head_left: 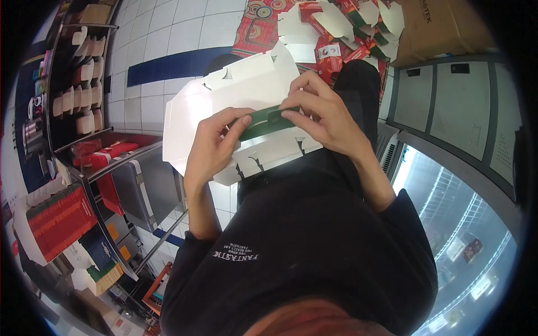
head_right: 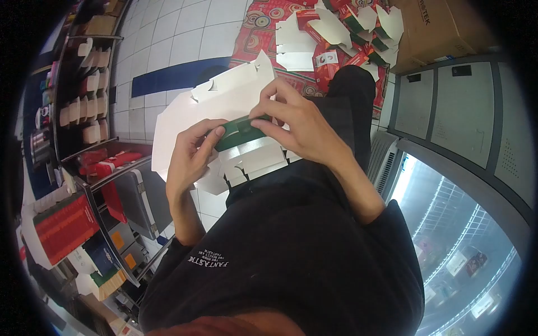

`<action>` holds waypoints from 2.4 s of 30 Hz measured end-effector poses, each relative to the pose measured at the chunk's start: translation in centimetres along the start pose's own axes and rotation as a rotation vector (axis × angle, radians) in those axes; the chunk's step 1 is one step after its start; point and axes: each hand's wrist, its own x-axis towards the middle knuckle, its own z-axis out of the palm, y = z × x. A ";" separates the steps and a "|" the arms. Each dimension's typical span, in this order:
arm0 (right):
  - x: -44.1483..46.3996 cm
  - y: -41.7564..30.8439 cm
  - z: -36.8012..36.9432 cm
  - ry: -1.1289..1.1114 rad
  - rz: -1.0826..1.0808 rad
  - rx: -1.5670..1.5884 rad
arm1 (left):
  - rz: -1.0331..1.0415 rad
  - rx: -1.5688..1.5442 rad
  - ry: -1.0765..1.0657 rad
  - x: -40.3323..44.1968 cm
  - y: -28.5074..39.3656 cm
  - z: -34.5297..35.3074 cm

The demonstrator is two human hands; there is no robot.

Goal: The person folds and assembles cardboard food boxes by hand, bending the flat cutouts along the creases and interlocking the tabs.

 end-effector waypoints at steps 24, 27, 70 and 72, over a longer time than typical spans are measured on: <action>0.8 -0.5 1.7 0.011 -0.302 -0.182 | 0.344 0.126 0.048 -1.9 2.6 -0.4; 0.6 -0.9 4.3 0.369 -0.370 -0.112 | 0.443 0.395 0.173 -2.9 4.3 0.1; 1.2 -1.6 7.2 0.437 -0.347 -0.148 | 0.547 0.118 0.736 -2.3 -1.2 6.8; 1.1 -1.7 7.0 0.482 -0.333 -0.072 | 0.567 0.282 0.741 -2.5 -1.3 7.1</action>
